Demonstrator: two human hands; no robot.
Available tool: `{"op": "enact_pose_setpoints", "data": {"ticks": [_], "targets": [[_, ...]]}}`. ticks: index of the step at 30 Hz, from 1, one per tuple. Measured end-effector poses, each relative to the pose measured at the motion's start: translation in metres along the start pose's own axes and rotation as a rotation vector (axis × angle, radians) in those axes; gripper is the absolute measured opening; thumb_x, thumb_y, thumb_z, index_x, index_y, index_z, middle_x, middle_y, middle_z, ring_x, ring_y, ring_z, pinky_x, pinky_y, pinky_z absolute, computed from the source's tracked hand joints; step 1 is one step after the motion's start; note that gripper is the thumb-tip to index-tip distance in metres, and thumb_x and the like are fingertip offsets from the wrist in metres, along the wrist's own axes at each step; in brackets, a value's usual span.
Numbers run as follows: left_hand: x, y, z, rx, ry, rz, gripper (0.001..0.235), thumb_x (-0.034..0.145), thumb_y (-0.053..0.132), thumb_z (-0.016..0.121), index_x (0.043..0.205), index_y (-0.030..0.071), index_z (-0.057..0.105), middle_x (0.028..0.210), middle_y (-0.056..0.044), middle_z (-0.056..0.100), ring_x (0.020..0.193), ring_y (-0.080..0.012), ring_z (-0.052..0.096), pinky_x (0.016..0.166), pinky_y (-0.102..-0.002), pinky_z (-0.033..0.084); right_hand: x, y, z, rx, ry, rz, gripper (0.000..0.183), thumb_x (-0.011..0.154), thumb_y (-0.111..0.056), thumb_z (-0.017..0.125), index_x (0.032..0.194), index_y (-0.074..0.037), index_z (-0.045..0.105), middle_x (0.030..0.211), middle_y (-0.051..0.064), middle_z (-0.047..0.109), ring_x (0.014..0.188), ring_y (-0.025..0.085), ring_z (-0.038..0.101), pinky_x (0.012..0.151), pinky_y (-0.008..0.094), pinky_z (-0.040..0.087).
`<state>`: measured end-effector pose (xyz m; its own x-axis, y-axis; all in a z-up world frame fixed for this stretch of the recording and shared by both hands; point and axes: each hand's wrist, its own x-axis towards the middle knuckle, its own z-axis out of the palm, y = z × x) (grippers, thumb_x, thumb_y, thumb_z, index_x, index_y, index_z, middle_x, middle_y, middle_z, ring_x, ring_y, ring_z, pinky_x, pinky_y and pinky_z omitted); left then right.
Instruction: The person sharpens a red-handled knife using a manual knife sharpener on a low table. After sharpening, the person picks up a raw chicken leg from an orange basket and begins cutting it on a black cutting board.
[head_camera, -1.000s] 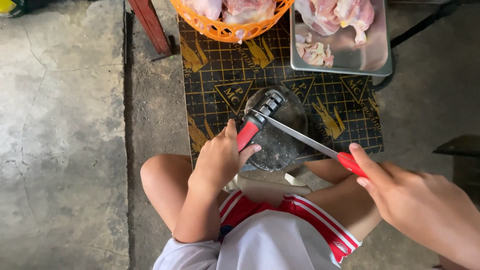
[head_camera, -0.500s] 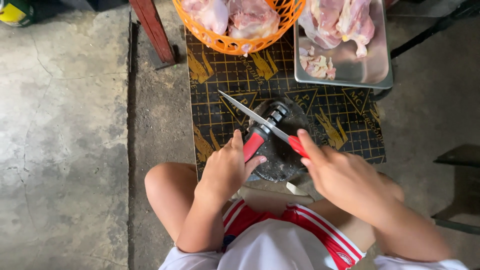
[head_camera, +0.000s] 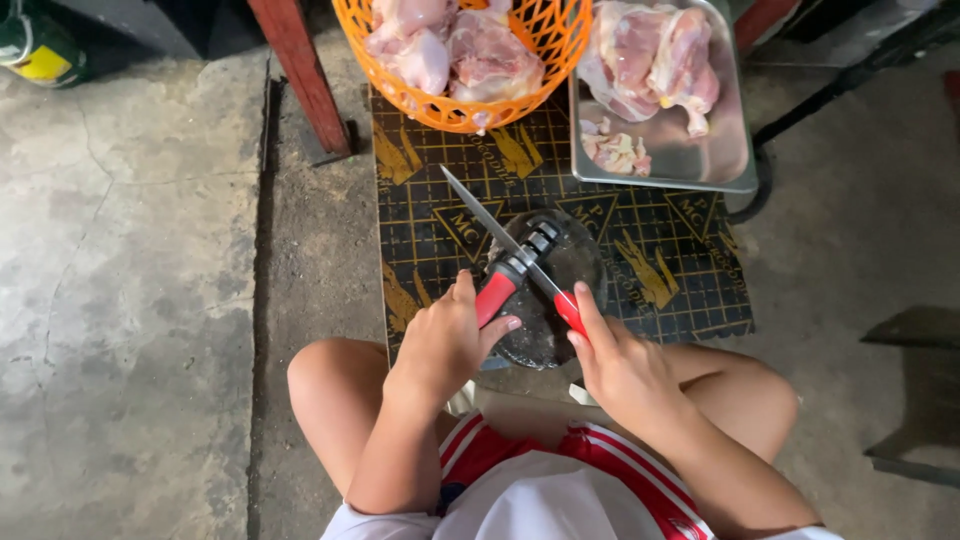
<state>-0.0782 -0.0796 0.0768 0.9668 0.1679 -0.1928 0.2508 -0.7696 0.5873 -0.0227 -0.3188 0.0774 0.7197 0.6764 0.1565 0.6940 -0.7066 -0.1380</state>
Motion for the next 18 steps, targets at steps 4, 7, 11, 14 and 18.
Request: {"op": "enact_pose_setpoints", "data": {"ticks": [4,7,11,14,18], "targets": [[0.005,-0.008,0.010,-0.085,-0.028,-0.011,0.077,0.094,0.058,0.065,0.135,-0.003,0.044,0.096,-0.026,0.072,0.086,-0.0541,0.068,0.069,-0.062,0.052,-0.027,0.016,-0.013,0.081,-0.192,0.064,0.069,0.101,-0.029,0.055,0.160,-0.010,0.026,0.106,0.016,0.072,0.058,0.041,0.069,0.036,0.050,0.052],[0.006,-0.010,0.011,-0.072,-0.049,-0.026,0.084,0.095,0.058,0.063,0.144,-0.007,0.039,0.093,-0.026,0.072,0.086,-0.0542,0.068,0.069,-0.062,0.052,-0.045,0.027,-0.021,0.074,-0.208,0.104,0.068,0.100,-0.028,0.057,0.160,-0.010,0.031,0.082,0.011,0.069,0.057,0.038,0.063,0.043,0.051,0.045],[0.006,-0.012,0.015,-0.073,-0.033,-0.019,0.091,0.094,0.058,0.063,0.149,-0.009,0.036,0.099,-0.027,0.072,0.089,-0.0525,0.069,0.072,-0.061,0.053,-0.061,0.043,-0.039,0.031,-0.311,0.090,0.073,0.098,-0.029,0.057,0.161,-0.014,0.024,0.094,0.007,0.072,0.050,0.033,0.066,0.037,0.047,0.048],[0.006,-0.011,0.014,-0.067,-0.048,-0.025,0.092,0.095,0.059,0.061,0.151,-0.009,0.034,0.097,-0.026,0.072,0.087,-0.0511,0.070,0.070,-0.060,0.054,-0.068,0.052,-0.052,-0.009,-0.355,0.071,0.077,0.097,-0.030,0.057,0.163,-0.013,0.020,0.091,0.006,0.074,0.050,0.030,0.067,0.037,0.046,0.049],[0.007,-0.010,0.011,-0.079,-0.083,-0.051,0.092,0.095,0.059,0.061,0.152,-0.007,0.033,0.100,-0.027,0.072,0.090,-0.0526,0.069,0.074,-0.060,0.053,-0.062,0.054,-0.078,-0.112,-0.337,-0.016,0.076,0.093,-0.026,0.063,0.159,-0.010,0.030,0.102,0.005,0.077,0.070,0.021,0.077,0.047,0.038,0.063]]}}
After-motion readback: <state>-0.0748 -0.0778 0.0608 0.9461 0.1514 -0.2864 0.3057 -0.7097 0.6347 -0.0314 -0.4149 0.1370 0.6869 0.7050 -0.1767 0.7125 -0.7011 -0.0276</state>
